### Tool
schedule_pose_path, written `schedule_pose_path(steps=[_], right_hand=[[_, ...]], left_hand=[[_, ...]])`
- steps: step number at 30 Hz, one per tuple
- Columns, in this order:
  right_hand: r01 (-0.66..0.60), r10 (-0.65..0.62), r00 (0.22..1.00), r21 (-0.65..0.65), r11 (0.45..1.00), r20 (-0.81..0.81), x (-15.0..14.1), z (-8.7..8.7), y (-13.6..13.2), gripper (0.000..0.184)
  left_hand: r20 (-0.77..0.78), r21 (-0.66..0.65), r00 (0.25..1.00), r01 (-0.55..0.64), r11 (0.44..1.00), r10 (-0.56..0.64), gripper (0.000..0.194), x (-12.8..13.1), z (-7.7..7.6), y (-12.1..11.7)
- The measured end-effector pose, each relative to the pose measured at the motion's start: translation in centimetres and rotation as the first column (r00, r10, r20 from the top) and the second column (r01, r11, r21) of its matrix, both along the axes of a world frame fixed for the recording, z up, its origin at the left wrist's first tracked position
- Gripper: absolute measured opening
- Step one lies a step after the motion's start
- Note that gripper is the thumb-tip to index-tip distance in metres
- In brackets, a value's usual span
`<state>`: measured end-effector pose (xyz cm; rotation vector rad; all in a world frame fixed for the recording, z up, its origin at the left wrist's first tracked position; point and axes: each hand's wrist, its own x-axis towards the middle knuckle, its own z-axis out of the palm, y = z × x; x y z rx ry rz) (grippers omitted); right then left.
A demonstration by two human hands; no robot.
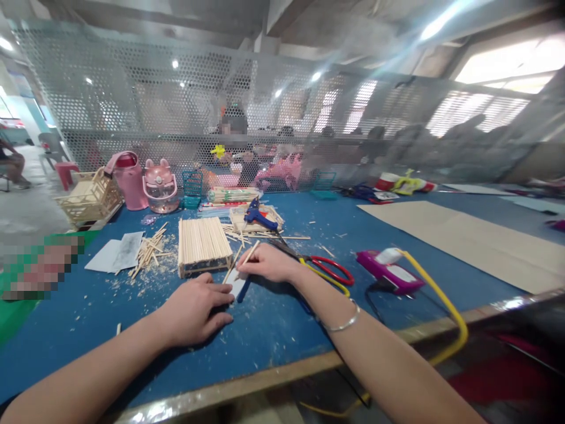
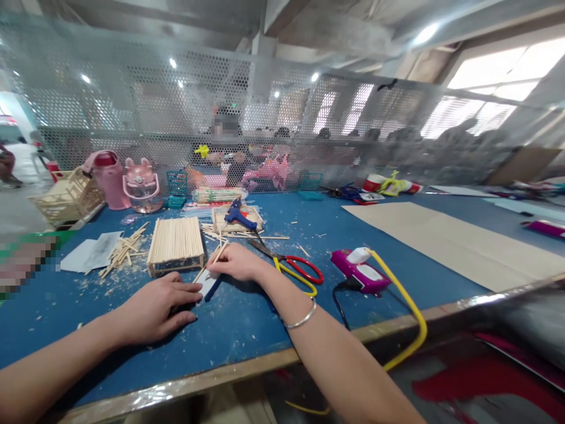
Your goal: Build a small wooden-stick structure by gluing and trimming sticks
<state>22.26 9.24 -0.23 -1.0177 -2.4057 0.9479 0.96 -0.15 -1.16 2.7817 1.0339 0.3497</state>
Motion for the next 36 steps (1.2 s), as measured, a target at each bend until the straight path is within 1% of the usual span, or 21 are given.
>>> schedule_pose_path(steps=[2,4,5,7,9,11,13,16,18,19,21,22,24,26,27,28,30,31,33,34,36], right_hand=[[0.054,-0.060,0.996,0.084,0.995,0.065,0.0,0.0,0.1,0.018],[0.132,-0.139,0.988,0.105,0.986,0.063,0.2,0.0,0.1,0.019],[0.134,-0.139,0.989,0.082,0.988,0.053,0.2,0.0,0.0,0.020],[0.055,-0.057,0.997,0.033,0.998,0.060,0.3,0.0,-0.3,0.022],[-0.011,0.005,0.993,0.049,0.999,0.116,0.3,0.0,-0.5,0.023],[0.034,-0.052,0.986,0.114,0.993,0.161,0.2,0.1,-0.6,0.022],[0.113,-0.131,0.980,0.125,0.986,0.148,0.1,0.1,-0.6,0.022],[0.083,-0.093,0.987,0.078,0.993,0.130,-0.1,0.2,-0.7,0.023],[0.088,-0.103,0.985,0.113,0.990,0.136,-0.1,0.2,-0.7,0.022],[0.127,-0.144,0.983,0.149,0.981,0.113,0.0,0.1,-0.7,0.022],[0.236,-0.237,0.971,0.169,0.957,-0.014,0.2,0.1,-0.5,0.022],[0.273,-0.260,0.960,0.139,0.952,-0.102,0.3,0.1,-0.5,0.022],[0.271,-0.255,0.938,0.042,0.962,-0.236,0.5,0.1,-0.4,0.022],[0.214,-0.206,0.949,0.008,0.977,-0.237,0.4,0.5,-0.6,0.019],[0.193,-0.181,0.965,0.046,0.980,-0.192,0.3,0.9,-0.7,0.017],[0.177,-0.162,0.979,0.116,0.977,-0.124,0.0,1.3,-0.7,0.015],[0.150,-0.163,0.986,0.304,0.941,0.019,-0.6,2.3,-0.8,0.012],[0.138,-0.178,0.982,0.389,0.911,0.069,-1.0,2.8,-0.8,0.012],[0.112,-0.182,0.978,0.493,0.863,0.097,-1.9,3.4,-0.8,0.013],[0.100,-0.161,0.984,0.517,0.850,0.073,-2.4,3.5,-0.8,0.014],[0.095,-0.094,0.995,0.536,0.839,-0.030,-3.3,3.1,-0.8,0.017]], left_hand=[[-0.002,0.001,1.000,-0.006,1.000,0.006,0.032,0.0,0.0,0.0],[-0.013,-0.003,1.000,-0.012,1.000,0.012,0.032,0.0,0.0,0.0],[-0.019,-0.006,1.000,-0.011,1.000,0.011,0.032,0.0,0.0,0.0],[-0.027,-0.011,1.000,-0.009,1.000,0.008,0.032,0.1,0.0,0.0],[-0.032,-0.013,0.999,-0.011,1.000,0.011,0.032,0.1,0.0,-0.1],[-0.042,-0.016,0.999,-0.017,1.000,0.016,0.032,0.1,0.0,-0.1],[-0.047,-0.019,0.999,-0.020,1.000,0.019,0.032,0.0,0.0,0.0],[-0.037,-0.014,0.999,-0.022,1.000,0.021,0.031,0.1,0.1,0.0],[-0.028,-0.006,0.999,-0.025,1.000,0.024,0.031,0.2,0.0,0.0],[-0.023,0.000,0.999,-0.026,1.000,0.026,0.030,0.3,0.0,0.0],[-0.004,0.019,1.000,-0.019,1.000,0.019,0.030,0.4,-0.1,0.0],[0.018,0.035,1.000,-0.005,0.999,0.005,0.029,0.4,-0.2,0.0],[0.125,0.090,0.992,-0.004,0.996,-0.007,0.028,0.0,0.1,0.2],[0.332,0.152,0.940,-0.131,0.980,0.074,0.028,-1.0,0.8,0.6],[0.464,0.155,0.870,-0.267,0.951,0.169,0.026,-1.6,1.3,1.0],[0.558,0.126,0.782,-0.411,0.903,0.278,0.026,-2.3,2.0,1.4],[0.629,0.023,0.630,-0.600,0.800,0.454,0.027,-3.6,3.1,2.3],[0.626,-0.029,0.584,-0.645,0.764,0.517,0.027,-4.2,3.6,2.7],[0.599,-0.084,0.553,-0.677,0.731,0.580,0.028,-5.1,3.8,3.3],[0.592,-0.091,0.548,-0.683,0.725,0.591,0.028,-5.5,3.5,3.4],[0.589,-0.079,0.567,-0.669,0.739,0.576,0.031,-5.9,2.7,3.3]])
